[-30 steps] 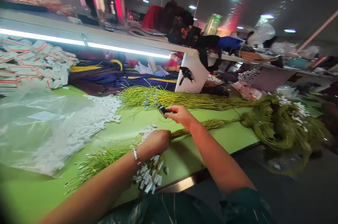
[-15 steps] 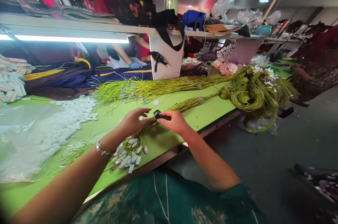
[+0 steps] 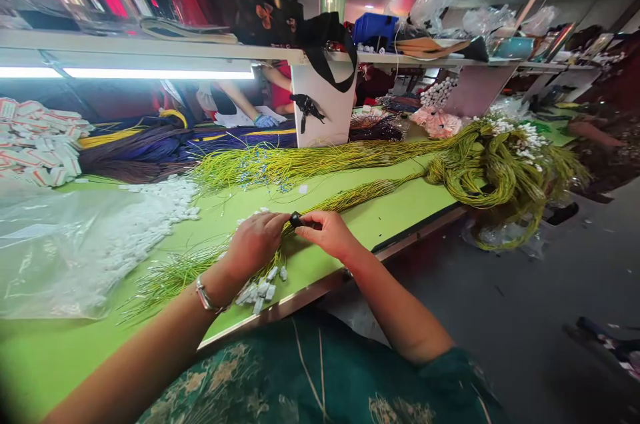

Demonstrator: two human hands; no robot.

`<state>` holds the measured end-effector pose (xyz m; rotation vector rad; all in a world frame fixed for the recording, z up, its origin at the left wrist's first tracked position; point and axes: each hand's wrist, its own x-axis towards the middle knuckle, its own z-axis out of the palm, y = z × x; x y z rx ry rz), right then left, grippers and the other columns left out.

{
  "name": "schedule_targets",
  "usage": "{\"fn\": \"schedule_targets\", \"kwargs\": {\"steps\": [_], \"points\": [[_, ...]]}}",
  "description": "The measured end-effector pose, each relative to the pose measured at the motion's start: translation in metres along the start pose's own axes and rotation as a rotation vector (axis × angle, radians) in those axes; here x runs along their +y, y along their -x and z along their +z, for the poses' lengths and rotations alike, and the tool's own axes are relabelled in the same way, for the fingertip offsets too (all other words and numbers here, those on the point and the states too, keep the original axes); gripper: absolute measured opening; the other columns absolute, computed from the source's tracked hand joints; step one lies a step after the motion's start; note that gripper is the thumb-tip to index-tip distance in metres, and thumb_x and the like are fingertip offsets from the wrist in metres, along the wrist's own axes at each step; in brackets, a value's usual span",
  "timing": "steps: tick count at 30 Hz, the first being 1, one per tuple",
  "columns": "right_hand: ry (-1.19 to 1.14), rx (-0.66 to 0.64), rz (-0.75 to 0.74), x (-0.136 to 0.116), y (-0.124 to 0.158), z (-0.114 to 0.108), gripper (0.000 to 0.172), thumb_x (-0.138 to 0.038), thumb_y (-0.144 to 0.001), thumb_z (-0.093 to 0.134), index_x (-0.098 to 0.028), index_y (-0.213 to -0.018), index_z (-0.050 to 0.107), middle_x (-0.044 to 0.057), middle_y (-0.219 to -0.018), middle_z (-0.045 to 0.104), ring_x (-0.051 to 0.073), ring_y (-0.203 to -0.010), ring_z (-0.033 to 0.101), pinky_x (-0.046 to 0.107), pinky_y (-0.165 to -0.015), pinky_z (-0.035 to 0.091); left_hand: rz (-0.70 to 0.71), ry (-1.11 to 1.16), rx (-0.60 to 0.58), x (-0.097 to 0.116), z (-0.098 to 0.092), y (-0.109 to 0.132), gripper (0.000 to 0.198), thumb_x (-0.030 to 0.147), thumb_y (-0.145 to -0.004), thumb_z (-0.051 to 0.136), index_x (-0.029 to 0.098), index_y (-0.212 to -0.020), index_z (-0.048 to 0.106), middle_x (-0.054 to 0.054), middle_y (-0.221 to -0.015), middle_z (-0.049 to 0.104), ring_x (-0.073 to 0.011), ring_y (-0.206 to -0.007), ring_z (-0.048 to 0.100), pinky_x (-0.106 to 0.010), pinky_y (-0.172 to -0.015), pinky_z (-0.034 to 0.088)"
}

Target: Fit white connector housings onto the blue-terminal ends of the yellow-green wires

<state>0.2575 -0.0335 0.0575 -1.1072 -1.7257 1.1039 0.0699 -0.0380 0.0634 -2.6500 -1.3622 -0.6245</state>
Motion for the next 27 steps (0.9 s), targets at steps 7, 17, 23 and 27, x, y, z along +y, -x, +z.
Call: {"fn": "schedule_targets", "kwargs": {"steps": [7,17,23,27], "points": [[0.02,-0.014,0.035,-0.002,0.004,0.006,0.028,-0.033,-0.071,0.066,-0.013,-0.089,0.071,0.007,-0.087,0.07,0.018,-0.079,0.061,0.031,-0.075,0.047,0.071,-0.094,-0.085,0.004,-0.007,0.006,0.019,0.011,-0.088,0.044,0.014,-0.099,0.059,-0.011,-0.091,0.066,-0.0231,-0.086,0.061,-0.035,-0.081,0.047],[-0.011,-0.019,0.088,-0.005,0.007,0.015,0.025,-0.031,-0.068,0.067,-0.011,-0.083,0.068,0.006,-0.082,0.068,0.016,-0.076,0.059,0.03,-0.073,0.046,0.144,-0.138,-0.117,0.0,-0.01,0.011,0.015,0.011,-0.088,0.044,0.014,-0.09,0.058,-0.01,-0.084,0.064,-0.0229,-0.083,0.059,-0.034,-0.081,0.046],[-0.004,-0.035,0.125,-0.001,0.006,0.019,0.024,-0.032,-0.066,0.068,-0.012,-0.08,0.068,0.004,-0.077,0.066,0.015,-0.072,0.056,0.028,-0.069,0.044,0.255,-0.148,-0.134,-0.004,-0.013,0.011,0.019,0.012,-0.089,0.041,0.015,-0.079,0.057,-0.008,-0.072,0.06,-0.0209,-0.071,0.057,-0.036,-0.08,0.046],[-0.066,-0.049,0.131,-0.003,0.006,0.019,0.026,-0.034,-0.066,0.069,-0.013,-0.081,0.068,0.003,-0.078,0.066,0.014,-0.072,0.056,0.028,-0.07,0.044,0.204,-0.111,-0.085,-0.006,-0.013,0.013,0.022,0.014,-0.089,0.04,0.015,-0.078,0.059,-0.009,-0.071,0.06,-0.021,-0.072,0.058,-0.036,-0.078,0.047]]}}
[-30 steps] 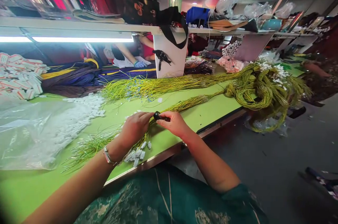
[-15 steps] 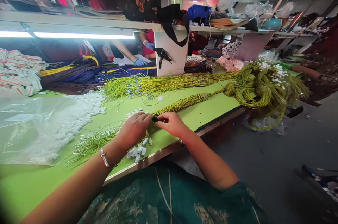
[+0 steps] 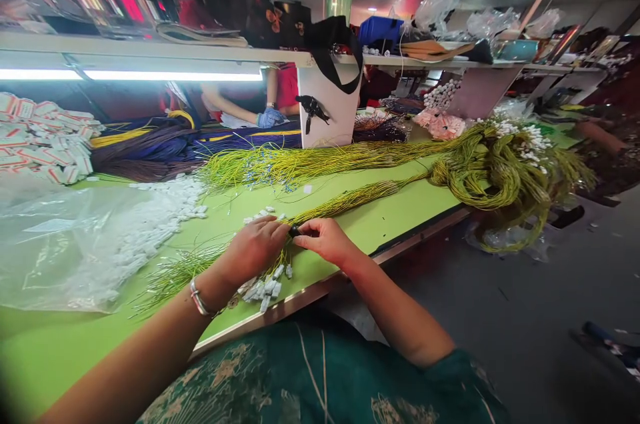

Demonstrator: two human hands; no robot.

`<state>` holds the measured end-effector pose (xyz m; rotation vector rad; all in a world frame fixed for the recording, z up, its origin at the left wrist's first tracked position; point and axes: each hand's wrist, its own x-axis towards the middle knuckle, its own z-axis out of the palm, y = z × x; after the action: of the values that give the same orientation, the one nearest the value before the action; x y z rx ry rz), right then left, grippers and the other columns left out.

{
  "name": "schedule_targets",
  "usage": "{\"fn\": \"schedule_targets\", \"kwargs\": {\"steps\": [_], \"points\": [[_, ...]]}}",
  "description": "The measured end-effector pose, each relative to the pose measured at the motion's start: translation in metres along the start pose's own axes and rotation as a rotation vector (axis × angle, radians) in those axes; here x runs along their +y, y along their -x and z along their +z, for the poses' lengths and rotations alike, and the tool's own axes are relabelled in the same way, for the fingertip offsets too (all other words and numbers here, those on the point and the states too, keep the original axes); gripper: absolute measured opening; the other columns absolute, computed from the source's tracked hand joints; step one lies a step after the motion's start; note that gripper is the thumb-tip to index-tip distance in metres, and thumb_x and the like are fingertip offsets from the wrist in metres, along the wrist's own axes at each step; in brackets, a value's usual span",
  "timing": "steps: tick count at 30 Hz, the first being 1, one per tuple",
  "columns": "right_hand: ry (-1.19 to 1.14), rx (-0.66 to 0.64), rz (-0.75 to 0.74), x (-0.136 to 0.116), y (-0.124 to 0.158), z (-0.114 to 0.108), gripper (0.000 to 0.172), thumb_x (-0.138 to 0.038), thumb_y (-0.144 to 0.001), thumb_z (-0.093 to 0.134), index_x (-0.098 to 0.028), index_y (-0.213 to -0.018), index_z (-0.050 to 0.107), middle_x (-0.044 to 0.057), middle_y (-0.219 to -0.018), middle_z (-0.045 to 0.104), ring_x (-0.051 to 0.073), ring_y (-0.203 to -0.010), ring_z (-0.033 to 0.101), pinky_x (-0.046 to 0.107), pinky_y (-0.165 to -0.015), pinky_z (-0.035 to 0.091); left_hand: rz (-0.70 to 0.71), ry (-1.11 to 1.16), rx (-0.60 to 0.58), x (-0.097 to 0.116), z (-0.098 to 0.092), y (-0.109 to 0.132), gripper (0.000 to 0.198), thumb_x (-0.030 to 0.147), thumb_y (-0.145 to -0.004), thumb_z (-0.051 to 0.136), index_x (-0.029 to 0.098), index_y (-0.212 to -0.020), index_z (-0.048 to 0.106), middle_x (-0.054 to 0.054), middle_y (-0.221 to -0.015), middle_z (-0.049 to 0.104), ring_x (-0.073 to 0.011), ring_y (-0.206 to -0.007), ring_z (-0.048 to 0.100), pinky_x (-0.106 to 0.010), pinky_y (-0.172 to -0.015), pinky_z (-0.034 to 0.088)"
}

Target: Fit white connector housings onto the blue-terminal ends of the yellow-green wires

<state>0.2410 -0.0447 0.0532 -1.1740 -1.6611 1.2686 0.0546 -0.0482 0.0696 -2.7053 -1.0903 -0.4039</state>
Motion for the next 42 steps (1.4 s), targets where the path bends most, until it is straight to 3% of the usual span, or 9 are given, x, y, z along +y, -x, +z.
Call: {"fn": "schedule_targets", "kwargs": {"steps": [5,13,19,24,28,30,33,38,42], "points": [[-0.008,-0.025,-0.034,-0.003,0.001,-0.001,0.026,-0.032,-0.067,0.068,-0.012,-0.084,0.068,0.003,-0.079,0.066,0.013,-0.071,0.055,0.027,-0.069,0.043,-0.286,0.262,0.153,0.002,0.007,0.001,0.022,0.02,-0.084,0.045,0.017,-0.084,0.066,-0.008,-0.077,0.067,-0.0197,-0.075,0.062,-0.031,-0.072,0.047],[-0.04,-0.022,0.047,-0.012,0.011,-0.013,0.027,-0.034,-0.066,0.069,-0.013,-0.083,0.069,-0.001,-0.065,0.058,0.007,-0.055,0.043,0.021,-0.052,0.034,-0.824,1.153,0.325,-0.023,0.021,-0.005,0.018,0.027,-0.069,0.055,0.012,-0.07,0.063,-0.005,-0.065,0.068,-0.0174,-0.06,0.065,-0.027,-0.058,0.051],[0.035,0.063,-0.01,-0.009,0.006,-0.018,0.028,-0.037,-0.067,0.068,-0.013,-0.081,0.069,0.001,-0.068,0.061,0.01,-0.06,0.046,0.023,-0.056,0.037,-0.538,0.902,0.328,-0.009,0.017,-0.01,0.025,0.032,-0.078,0.059,0.016,-0.095,0.069,-0.006,-0.087,0.073,-0.0189,-0.079,0.067,-0.031,-0.075,0.052],[0.105,0.068,-0.027,-0.007,0.005,-0.01,0.026,-0.035,-0.068,0.067,-0.013,-0.081,0.069,0.003,-0.071,0.063,0.012,-0.062,0.051,0.026,-0.058,0.039,-0.413,0.391,0.192,0.016,0.007,-0.014,0.021,0.019,-0.086,0.049,0.018,-0.091,0.069,-0.007,-0.087,0.071,-0.0201,-0.08,0.065,-0.031,-0.076,0.049],[0.029,0.062,-0.031,-0.005,0.005,-0.007,0.025,-0.035,-0.068,0.068,-0.013,-0.082,0.068,0.005,-0.08,0.067,0.016,-0.072,0.057,0.029,-0.069,0.045,-0.339,0.129,0.014,0.024,-0.003,-0.012,0.019,0.015,-0.088,0.043,0.015,-0.092,0.062,-0.009,-0.086,0.065,-0.0219,-0.076,0.061,-0.032,-0.067,0.047],[0.003,0.054,-0.034,-0.004,0.003,-0.006,0.026,-0.036,-0.069,0.068,-0.014,-0.083,0.068,0.006,-0.082,0.067,0.017,-0.074,0.059,0.03,-0.071,0.046,-0.309,0.065,0.003,0.025,-0.006,-0.012,0.016,0.013,-0.088,0.043,0.014,-0.091,0.059,-0.011,-0.088,0.063,-0.0233,-0.08,0.059,-0.034,-0.07,0.046],[0.032,0.033,-0.042,-0.006,0.003,-0.004,0.026,-0.037,-0.07,0.067,-0.015,-0.084,0.069,0.006,-0.083,0.068,0.019,-0.075,0.059,0.032,-0.071,0.046,-0.39,0.132,0.081,0.021,-0.004,-0.013,0.016,0.012,-0.087,0.042,0.014,-0.088,0.057,-0.01,-0.086,0.062,-0.0228,-0.083,0.058,-0.034,-0.073,0.045],[0.127,0.028,-0.062,-0.013,0.005,-0.002,0.026,-0.037,-0.071,0.065,-0.016,-0.085,0.07,0.006,-0.082,0.068,0.019,-0.073,0.058,0.031,-0.068,0.045,-0.647,0.583,0.146,0.002,0.007,-0.013,0.02,0.019,-0.088,0.043,0.015,-0.08,0.062,-0.005,-0.074,0.065,-0.0171,-0.072,0.059,-0.029,-0.067,0.047],[0.115,0.049,-0.045,-0.013,0.006,-0.004,0.029,-0.04,-0.07,0.066,-0.017,-0.086,0.07,0.005,-0.077,0.066,0.016,-0.066,0.056,0.027,-0.062,0.044,-0.519,0.964,0.185,-0.025,0.011,-0.003,0.029,0.031,-0.089,0.046,0.015,-0.108,0.061,-0.006,-0.087,0.069,-0.0151,-0.075,0.063,-0.028,-0.069,0.05]]}}
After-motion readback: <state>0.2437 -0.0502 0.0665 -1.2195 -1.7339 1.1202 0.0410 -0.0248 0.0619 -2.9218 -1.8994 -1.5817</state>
